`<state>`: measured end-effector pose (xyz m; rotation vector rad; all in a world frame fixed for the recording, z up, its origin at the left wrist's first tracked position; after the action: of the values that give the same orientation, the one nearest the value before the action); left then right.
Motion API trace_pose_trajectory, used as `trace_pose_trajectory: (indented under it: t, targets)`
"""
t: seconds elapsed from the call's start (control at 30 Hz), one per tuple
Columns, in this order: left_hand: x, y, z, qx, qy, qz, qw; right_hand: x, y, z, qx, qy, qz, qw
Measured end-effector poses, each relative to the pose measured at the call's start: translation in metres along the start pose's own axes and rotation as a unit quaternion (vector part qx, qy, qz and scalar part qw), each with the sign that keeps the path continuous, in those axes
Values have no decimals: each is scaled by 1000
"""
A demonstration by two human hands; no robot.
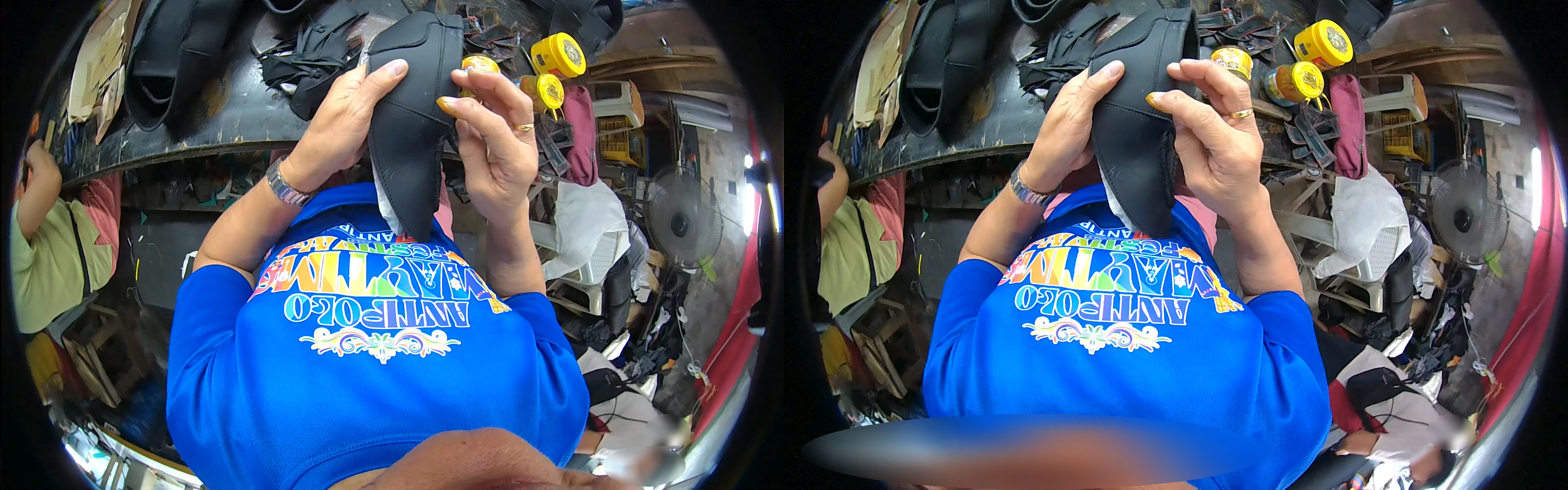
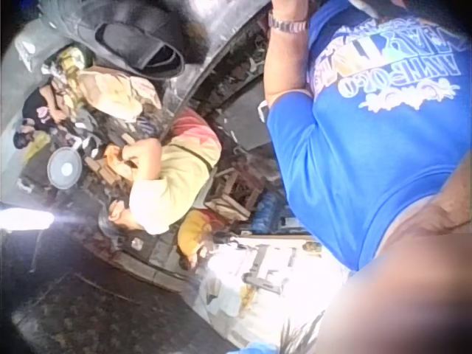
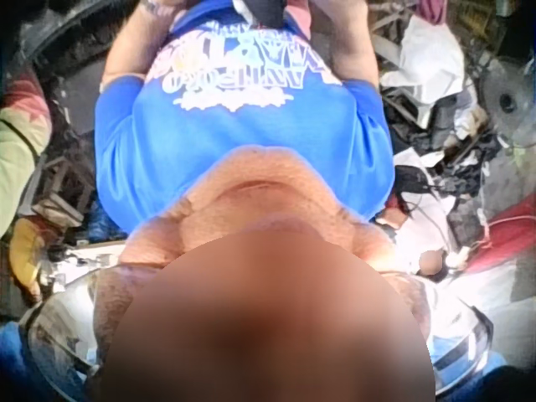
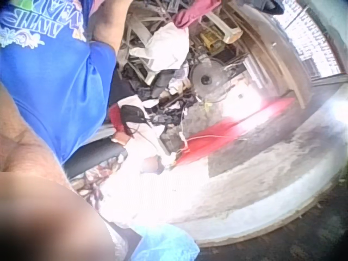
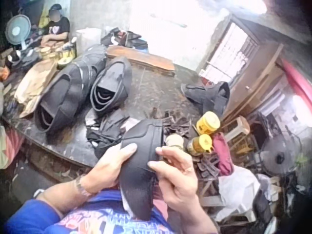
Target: The person applies glue to the edges of several black shoes and shoe parts using a small brush. They repeatedly dip the brush into a yellow-lidded glue jar and spread glue along seams and edges, handling each item one at a time.
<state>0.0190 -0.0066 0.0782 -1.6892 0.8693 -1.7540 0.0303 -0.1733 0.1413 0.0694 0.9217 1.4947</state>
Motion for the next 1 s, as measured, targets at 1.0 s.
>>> trace_pose_trajectory:
  t: [1.0]
  targets:
    - [-21,-3,-25,12,31,-45,998,20,-6,9,13,61,-3,998]
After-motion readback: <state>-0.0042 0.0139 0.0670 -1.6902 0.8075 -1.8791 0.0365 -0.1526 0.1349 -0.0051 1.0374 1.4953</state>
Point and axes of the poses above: each hand's wrist, its own z-axis towards the middle knuckle, its own x-axis out of the palm, y = z × x, the point moved 5 cm from there along z, towards the middle knuckle, and after that the axes turned 3 degrees about -z, right-handed, at the moved point
